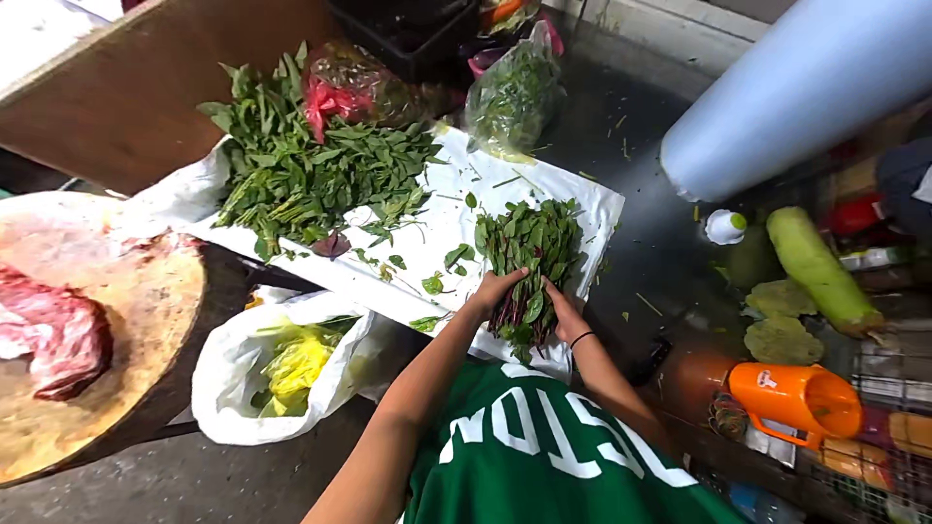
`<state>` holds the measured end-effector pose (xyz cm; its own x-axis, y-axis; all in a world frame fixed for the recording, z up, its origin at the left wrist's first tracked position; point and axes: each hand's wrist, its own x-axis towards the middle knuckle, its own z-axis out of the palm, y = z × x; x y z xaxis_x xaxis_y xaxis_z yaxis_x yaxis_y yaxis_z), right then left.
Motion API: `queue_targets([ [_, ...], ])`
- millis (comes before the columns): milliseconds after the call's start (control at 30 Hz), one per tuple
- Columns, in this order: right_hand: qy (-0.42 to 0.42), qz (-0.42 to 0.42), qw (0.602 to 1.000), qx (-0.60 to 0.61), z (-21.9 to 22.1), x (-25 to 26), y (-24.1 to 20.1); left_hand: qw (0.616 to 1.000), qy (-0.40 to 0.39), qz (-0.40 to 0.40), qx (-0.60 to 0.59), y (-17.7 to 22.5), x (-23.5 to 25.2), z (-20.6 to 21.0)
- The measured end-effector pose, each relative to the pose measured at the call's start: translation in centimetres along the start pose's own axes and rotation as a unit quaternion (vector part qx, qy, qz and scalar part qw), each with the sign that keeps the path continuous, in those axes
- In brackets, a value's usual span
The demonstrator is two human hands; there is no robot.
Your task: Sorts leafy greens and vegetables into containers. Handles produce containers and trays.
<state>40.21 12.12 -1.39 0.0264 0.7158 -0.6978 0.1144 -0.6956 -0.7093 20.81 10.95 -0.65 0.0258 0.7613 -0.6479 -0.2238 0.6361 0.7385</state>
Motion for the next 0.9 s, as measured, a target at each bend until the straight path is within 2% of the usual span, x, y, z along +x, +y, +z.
queue_targets([
  [133, -0.001, -0.007, 1.0, 0.01, -1.5, -0.5, 0.1, 0.998, -0.025, 0.024, -0.048, -0.6, -0.9, 1.7],
  [200, 0.002, -0.048, 0.999, 0.021, -2.1, -1.8, -0.2, 0.997, -0.031, 0.048, -0.047, -0.2, -2.5, 2.3],
  [300, -0.003, -0.137, 0.989, 0.053, -3.2, -4.4, -1.6, 0.991, -0.054, 0.12, -0.034, 1.3, -5.3, 3.0],
  [433, -0.043, -0.179, 0.981, 0.064, -4.8, -5.9, -4.6, 0.972, -0.101, 0.209, -0.017, 3.1, -6.2, 2.9],
  [500, -0.055, -0.224, 0.973, 0.032, -5.5, -5.8, -5.4, 0.962, -0.138, 0.234, 0.02, 4.1, -6.0, 3.1],
  [600, -0.038, -0.294, 0.954, -0.044, -6.7, -5.0, -6.9, 0.941, -0.16, 0.282, 0.1, 8.2, -7.3, 3.8],
  [733, 0.016, -0.281, 0.927, -0.246, -8.0, -6.2, -8.8, 0.904, -0.114, 0.35, 0.215, 12.3, -10.8, 5.1],
  [800, 0.022, -0.302, 0.921, -0.243, -8.6, -6.1, -9.2, 0.883, -0.097, 0.383, 0.253, 12.4, -8.3, 5.2],
  [900, -0.005, -0.339, 0.933, -0.121, -8.0, -4.8, -10.2, 0.884, -0.121, 0.336, 0.302, 12.2, -3.7, 4.5],
])
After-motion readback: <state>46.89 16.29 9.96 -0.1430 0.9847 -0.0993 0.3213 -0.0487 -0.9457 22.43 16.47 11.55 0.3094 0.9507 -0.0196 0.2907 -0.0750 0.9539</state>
